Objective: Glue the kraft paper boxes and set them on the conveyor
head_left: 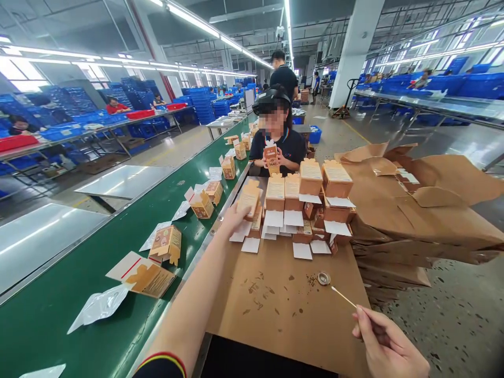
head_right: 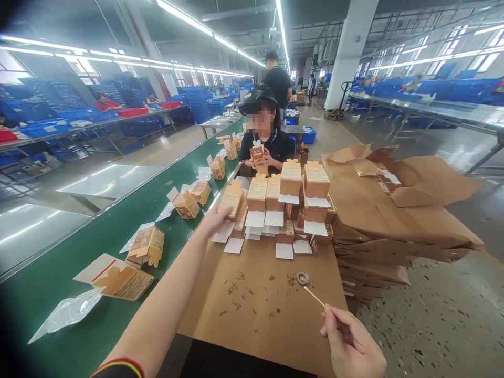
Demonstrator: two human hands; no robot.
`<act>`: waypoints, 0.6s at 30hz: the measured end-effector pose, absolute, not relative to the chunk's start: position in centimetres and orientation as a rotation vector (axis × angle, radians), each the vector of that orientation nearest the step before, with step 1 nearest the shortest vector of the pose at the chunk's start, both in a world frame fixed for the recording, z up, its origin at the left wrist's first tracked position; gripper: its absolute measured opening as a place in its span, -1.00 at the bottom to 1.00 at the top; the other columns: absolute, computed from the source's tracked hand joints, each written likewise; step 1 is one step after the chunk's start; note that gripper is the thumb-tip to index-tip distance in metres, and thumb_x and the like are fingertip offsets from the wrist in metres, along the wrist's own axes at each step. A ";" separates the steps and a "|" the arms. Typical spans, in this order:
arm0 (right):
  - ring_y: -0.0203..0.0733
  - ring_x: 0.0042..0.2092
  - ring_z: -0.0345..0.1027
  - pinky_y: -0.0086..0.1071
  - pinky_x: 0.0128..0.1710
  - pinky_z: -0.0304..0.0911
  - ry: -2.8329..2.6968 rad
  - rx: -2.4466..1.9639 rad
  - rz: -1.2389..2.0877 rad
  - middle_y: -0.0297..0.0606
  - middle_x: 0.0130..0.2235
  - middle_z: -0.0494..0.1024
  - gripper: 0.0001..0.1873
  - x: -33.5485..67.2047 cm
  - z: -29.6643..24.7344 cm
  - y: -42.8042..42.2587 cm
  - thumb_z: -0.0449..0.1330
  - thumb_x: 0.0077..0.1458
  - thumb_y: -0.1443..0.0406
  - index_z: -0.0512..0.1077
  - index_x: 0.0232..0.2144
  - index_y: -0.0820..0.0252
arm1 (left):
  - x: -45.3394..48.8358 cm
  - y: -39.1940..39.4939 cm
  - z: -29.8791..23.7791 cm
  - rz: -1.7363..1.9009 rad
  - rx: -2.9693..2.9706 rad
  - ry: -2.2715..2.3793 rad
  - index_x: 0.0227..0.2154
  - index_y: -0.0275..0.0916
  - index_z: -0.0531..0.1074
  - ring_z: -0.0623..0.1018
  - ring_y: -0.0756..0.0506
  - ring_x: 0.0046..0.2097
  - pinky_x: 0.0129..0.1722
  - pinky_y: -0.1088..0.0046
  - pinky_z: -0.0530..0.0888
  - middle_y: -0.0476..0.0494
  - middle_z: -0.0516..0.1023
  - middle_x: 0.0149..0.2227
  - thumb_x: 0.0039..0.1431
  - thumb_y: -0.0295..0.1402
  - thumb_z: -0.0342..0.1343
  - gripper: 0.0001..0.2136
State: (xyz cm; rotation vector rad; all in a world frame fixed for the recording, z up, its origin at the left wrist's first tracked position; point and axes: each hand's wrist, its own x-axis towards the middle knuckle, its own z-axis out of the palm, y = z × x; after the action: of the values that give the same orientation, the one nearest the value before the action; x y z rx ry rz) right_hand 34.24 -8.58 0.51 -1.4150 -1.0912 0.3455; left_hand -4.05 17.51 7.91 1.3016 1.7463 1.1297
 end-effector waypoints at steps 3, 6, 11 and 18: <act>-0.17 -0.55 0.56 -0.37 -0.47 0.60 -1.188 -1.438 0.244 -0.21 -0.47 0.71 -0.47 34.8 0.7 -7.9 0.46 0.43 -0.20 0.80 -0.30 0.08 | -5.7 11.7 6.9 1.386 1.173 1.616 0.32 -0.09 0.57 0.70 -0.41 0.42 0.36 0.01 0.66 -0.37 0.75 0.36 0.22 0.24 0.40 -0.26; -0.18 -0.54 0.56 -0.36 -0.46 0.58 -1.378 -1.449 0.128 -0.22 -0.45 0.72 -0.51 34.9 0.5 -6.7 0.37 0.53 -0.09 0.78 -0.34 0.05 | -6.2 4.7 4.4 1.563 0.927 1.324 0.31 -0.06 0.61 0.67 -0.51 0.45 0.39 -0.10 0.68 -0.35 0.74 0.38 -0.04 0.18 0.63 -0.13; -0.18 -0.48 0.59 -0.36 -0.40 0.59 -1.528 -1.417 0.062 -0.23 -0.40 0.75 -0.61 34.3 -0.8 -5.1 0.28 0.59 0.10 0.75 -0.29 0.04 | -3.5 -2.5 0.2 1.092 0.848 1.261 0.05 -0.16 0.75 0.80 -0.60 0.27 0.31 -0.26 0.75 -0.43 0.84 0.20 -0.12 0.09 0.75 -0.29; -0.20 -0.50 0.53 -0.36 -0.42 0.50 -1.575 -1.431 0.066 -0.28 -0.44 0.70 -0.58 34.6 -1.7 -3.1 0.27 0.59 0.07 0.72 -0.33 0.04 | 0.0 -1.1 -1.1 0.942 0.932 1.289 -0.10 -0.15 0.70 0.86 -0.56 0.13 0.23 -0.30 0.77 -0.39 0.89 0.00 -0.24 0.03 0.81 -0.32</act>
State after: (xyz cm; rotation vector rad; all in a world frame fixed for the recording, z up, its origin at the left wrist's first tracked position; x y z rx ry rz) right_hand 34.60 -3.08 -1.74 -1.4306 -1.5753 0.0657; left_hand -0.03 -1.12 -1.14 0.9322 1.2894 0.9415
